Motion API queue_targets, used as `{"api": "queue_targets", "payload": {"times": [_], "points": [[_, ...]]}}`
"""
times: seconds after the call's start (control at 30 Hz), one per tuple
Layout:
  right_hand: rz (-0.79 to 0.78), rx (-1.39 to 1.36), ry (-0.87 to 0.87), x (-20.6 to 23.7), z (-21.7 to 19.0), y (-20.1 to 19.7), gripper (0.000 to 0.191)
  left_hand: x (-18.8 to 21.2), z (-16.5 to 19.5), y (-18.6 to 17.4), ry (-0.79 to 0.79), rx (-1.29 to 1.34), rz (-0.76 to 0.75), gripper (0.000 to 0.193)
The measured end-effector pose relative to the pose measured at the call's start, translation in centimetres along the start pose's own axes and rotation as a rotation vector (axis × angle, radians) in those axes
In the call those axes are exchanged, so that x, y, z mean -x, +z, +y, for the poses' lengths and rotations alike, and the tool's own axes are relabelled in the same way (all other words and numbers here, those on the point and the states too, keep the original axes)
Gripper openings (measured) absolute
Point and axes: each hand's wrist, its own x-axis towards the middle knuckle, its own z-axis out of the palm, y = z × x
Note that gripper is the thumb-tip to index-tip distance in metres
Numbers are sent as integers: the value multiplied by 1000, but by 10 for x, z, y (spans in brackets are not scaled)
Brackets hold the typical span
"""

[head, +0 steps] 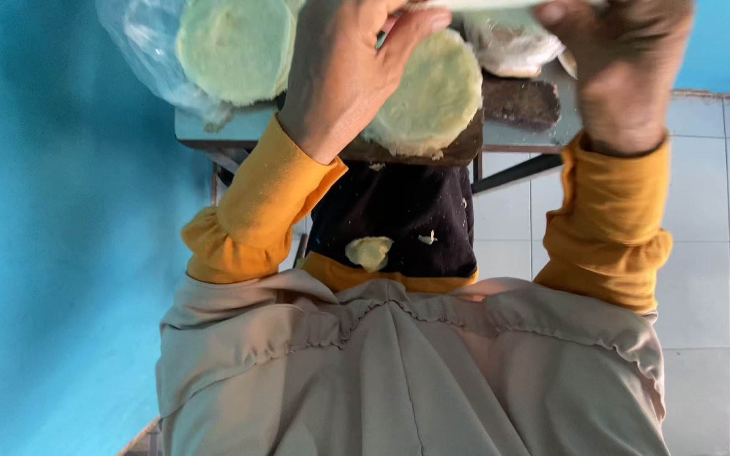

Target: The person sits with a cloth over their lap and stretches pieces of dough by hand, pulling and thinning each piece into a wide sheet. They place each stretched sheet onto a stack of round dough layers on a wooden board on the table, repeating the cycle.

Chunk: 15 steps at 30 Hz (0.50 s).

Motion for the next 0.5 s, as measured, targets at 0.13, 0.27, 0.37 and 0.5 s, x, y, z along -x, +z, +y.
{"api": "queue_targets", "payload": {"times": [0.13, 0.27, 0.37, 0.5], "points": [[-73, 258, -91, 5, 16, 38, 16, 31, -21, 17, -194, -254, -208, 3], [-164, 472, -39, 36, 20, 64, 17, 84, -37, 28, -42, -362, -296, 8], [-137, 544, -45, 48, 13, 61, 23, 109, -41, 22, 11, -446, -270, 11], [-152, 491, 17, 53, 5, 62, 23, 115, -42, 22, 62, -460, -312, 19]]}}
